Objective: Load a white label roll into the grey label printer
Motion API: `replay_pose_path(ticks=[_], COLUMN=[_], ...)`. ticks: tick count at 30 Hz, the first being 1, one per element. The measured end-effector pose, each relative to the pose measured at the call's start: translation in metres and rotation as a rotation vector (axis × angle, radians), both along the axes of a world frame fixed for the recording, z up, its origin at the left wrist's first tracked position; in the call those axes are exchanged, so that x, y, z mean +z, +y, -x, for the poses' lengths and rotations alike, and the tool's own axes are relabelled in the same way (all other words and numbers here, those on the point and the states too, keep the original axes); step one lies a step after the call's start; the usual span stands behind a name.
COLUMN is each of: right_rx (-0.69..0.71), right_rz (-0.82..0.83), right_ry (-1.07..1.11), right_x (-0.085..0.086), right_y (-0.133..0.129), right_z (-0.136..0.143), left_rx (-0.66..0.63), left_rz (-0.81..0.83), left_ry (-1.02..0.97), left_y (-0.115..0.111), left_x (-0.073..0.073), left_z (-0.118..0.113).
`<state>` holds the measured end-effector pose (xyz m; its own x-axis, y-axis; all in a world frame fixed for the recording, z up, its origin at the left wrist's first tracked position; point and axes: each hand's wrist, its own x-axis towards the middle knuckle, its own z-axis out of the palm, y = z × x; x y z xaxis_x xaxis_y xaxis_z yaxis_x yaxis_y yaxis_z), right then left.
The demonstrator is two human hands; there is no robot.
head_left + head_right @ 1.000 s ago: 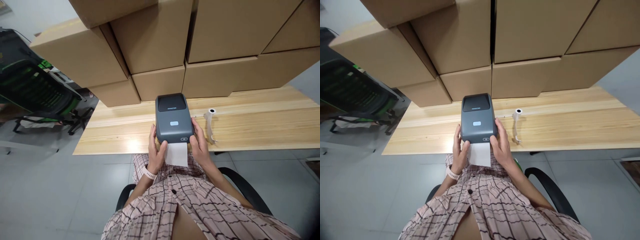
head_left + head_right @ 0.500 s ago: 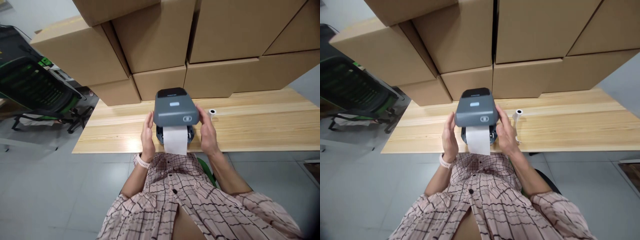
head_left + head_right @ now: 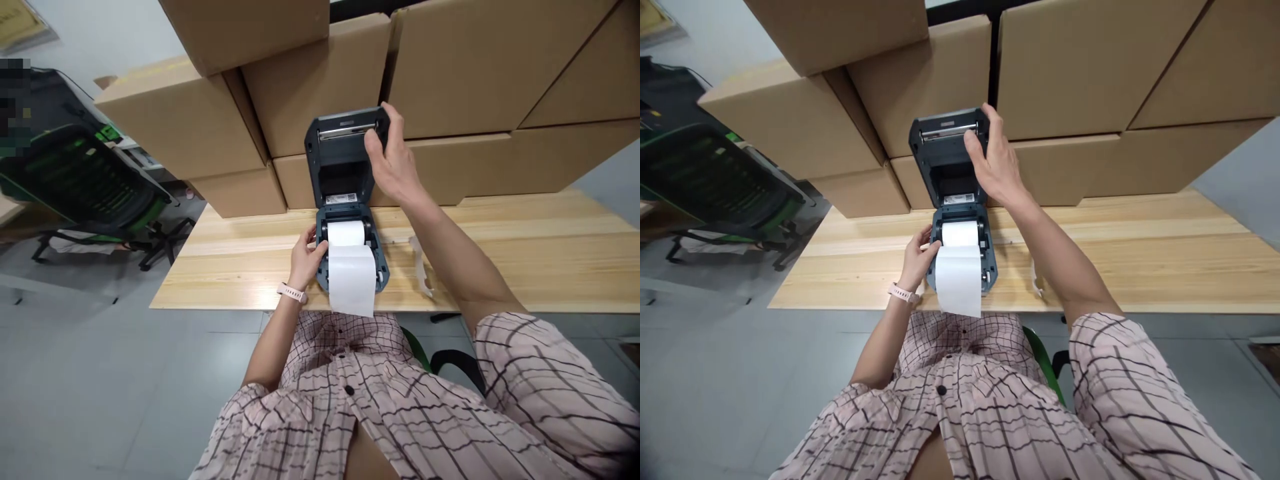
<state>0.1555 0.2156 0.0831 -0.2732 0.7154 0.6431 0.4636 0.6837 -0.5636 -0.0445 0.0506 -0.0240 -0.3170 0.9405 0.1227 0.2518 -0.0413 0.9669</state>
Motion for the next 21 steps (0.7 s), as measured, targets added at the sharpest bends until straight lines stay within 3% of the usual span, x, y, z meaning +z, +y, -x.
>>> replay_pose_path(ticks=[3, 6, 10, 12, 14, 17, 21], right_rx=[0.052, 0.086, -0.043, -0.009, 0.153, 0.384, 0.463], right_rz=[0.073, 0.094, -0.161, -0.189, -0.065, 0.194, 0.359], right_ry=[-0.004, -0.022, 0.038, -0.031, -0.244, -0.621, -0.886], right_x=[0.002, 0.006, 0.006, -0.001, -0.01, -0.023, -0.032], right_y=[0.032, 0.035, -0.018, -0.05, -0.069, -0.069, -0.046], right_z=[0.002, 0.001, -0.003, -0.004, -0.004, -0.001, 0.01], left_rx=[0.005, -0.065, -0.124, -0.126, -0.134, -0.141, -0.164], left_rz=[0.151, 0.322, 0.391, 0.379, 0.377, 0.389, 0.373], left_ry=[0.22, 0.485, 0.561, 0.55, 0.551, 0.568, 0.569], left_y=[0.005, 0.013, 0.02, 0.02, 0.02, 0.02, 0.019], left_x=[0.015, 0.032, 0.039, 0.038, 0.037, 0.037, 0.038], left_z=[0.004, 0.01, 0.011, 0.01, 0.009, 0.008, 0.009])
